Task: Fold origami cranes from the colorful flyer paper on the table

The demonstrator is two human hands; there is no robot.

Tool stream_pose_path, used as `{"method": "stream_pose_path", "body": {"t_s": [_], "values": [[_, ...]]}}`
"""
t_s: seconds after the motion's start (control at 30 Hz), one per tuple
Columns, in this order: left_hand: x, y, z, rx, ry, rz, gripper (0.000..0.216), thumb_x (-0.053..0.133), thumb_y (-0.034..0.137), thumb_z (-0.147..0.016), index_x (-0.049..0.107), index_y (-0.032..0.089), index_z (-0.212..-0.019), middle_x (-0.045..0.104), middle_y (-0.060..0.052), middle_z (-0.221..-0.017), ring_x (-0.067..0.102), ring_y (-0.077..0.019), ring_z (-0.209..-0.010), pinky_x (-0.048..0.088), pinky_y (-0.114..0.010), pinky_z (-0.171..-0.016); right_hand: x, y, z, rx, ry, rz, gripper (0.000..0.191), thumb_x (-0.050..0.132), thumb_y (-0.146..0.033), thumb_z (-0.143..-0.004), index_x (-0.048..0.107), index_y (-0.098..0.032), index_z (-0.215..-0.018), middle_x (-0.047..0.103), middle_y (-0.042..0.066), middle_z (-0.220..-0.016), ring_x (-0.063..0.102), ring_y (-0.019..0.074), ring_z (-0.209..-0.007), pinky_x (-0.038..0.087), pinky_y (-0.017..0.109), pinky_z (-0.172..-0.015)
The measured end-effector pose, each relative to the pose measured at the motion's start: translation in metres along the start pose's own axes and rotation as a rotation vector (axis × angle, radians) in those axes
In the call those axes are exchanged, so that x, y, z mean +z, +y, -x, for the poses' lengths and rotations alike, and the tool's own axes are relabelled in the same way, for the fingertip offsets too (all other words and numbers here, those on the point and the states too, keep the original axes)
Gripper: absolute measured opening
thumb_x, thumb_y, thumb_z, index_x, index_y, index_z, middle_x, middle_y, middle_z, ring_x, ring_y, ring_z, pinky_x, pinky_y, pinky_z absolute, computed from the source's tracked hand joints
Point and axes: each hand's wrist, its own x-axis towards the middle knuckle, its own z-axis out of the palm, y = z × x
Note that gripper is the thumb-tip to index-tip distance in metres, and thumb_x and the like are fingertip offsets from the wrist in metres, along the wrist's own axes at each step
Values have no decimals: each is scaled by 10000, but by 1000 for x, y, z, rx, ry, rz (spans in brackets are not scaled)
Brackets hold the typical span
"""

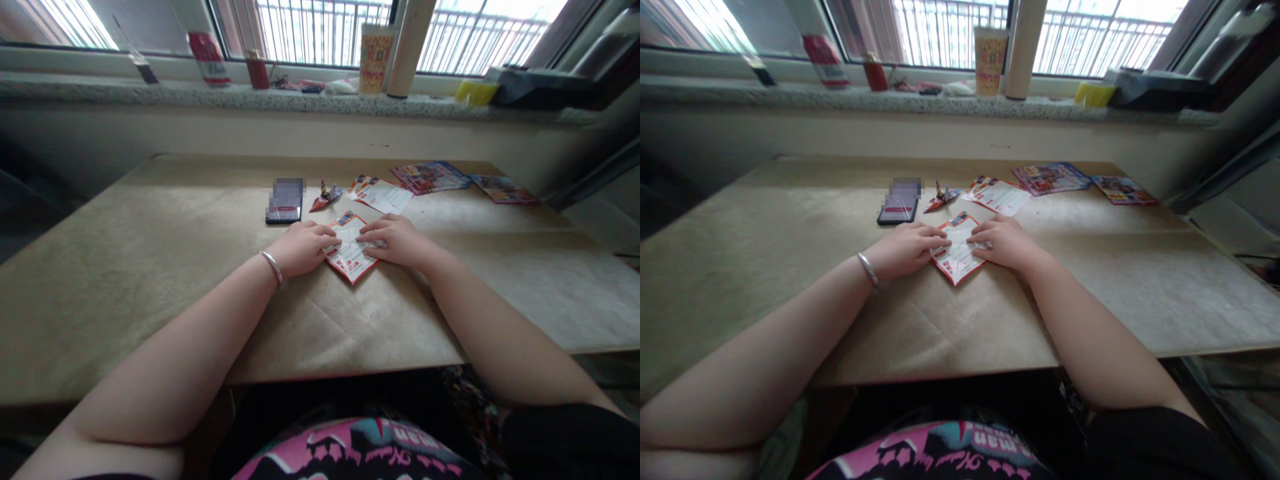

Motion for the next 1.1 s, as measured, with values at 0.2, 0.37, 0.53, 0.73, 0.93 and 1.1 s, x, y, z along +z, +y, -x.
{"method": "stream_pose_path", "body": {"t_s": [0.2, 0.37, 0.53, 0.73, 0.93, 1.1], "values": [[-7, 0, 1, -17, -12, 10, 329, 450, 234, -877, 735, 187, -1035, 680, -82, -1174, 616, -219, -1050, 472, -343, -954, -9, 7, 2, 112, -64, -18, 229, 641, -321, -816, 777, -254, -987, 718, 56, -1094, 670, 226, -931, 542, 358, -822], [-13, -2, 2, -92, -40, 13, 324, 463, 275, -877, 744, 175, -1003, 694, -94, -1089, 641, -219, -969, 505, -326, -885, -10, 11, 4, 55, -59, -84, 272, 646, -281, -803, 761, -215, -1041, 701, 86, -1084, 662, 228, -962, 531, 352, -879], [-9, -5, 2, -130, -20, 68, 355, 468, 318, -877, 713, 189, -1100, 681, -88, -1098, 624, -216, -979, 494, -323, -896, -10, 16, 7, 3, -58, -167, 350, 693, -314, -776, 733, -249, -1117, 662, 87, -1147, 631, 229, -1035, 520, 351, -909], [-9, -6, 3, -124, -49, 104, 547, 536, 576, -843, 653, 212, -1234, 597, -112, -1257, 542, -273, -1123, 413, -400, -1009, -12, 19, 9, -41, -90, -162, 533, 802, -424, -680, 709, -247, -1175, 647, 103, -1209, 596, 274, -1117, 461, 423, -1011], [-9, -9, 4, -100, -86, 39, 657, 611, 665, -764, 628, 237, -1262, 572, -107, -1295, 518, -307, -1149, 404, -419, -988, -15, 15, 9, -35, -101, -139, 462, 784, -398, -707, 731, -234, -1136, 659, 106, -1209, 612, 259, -1111, 465, 395, -1007], [-9, -8, 3, -60, -55, -6, 437, 558, 527, -868, 705, 200, -1118, 623, -109, -1201, 575, -245, -1028, 439, -356, -909, -21, 14, 9, -13, -140, -120, 368, 732, -414, -758, 759, -232, -1077, 679, 96, -1216, 631, 252, -1103, 481, 370, -985]]}}
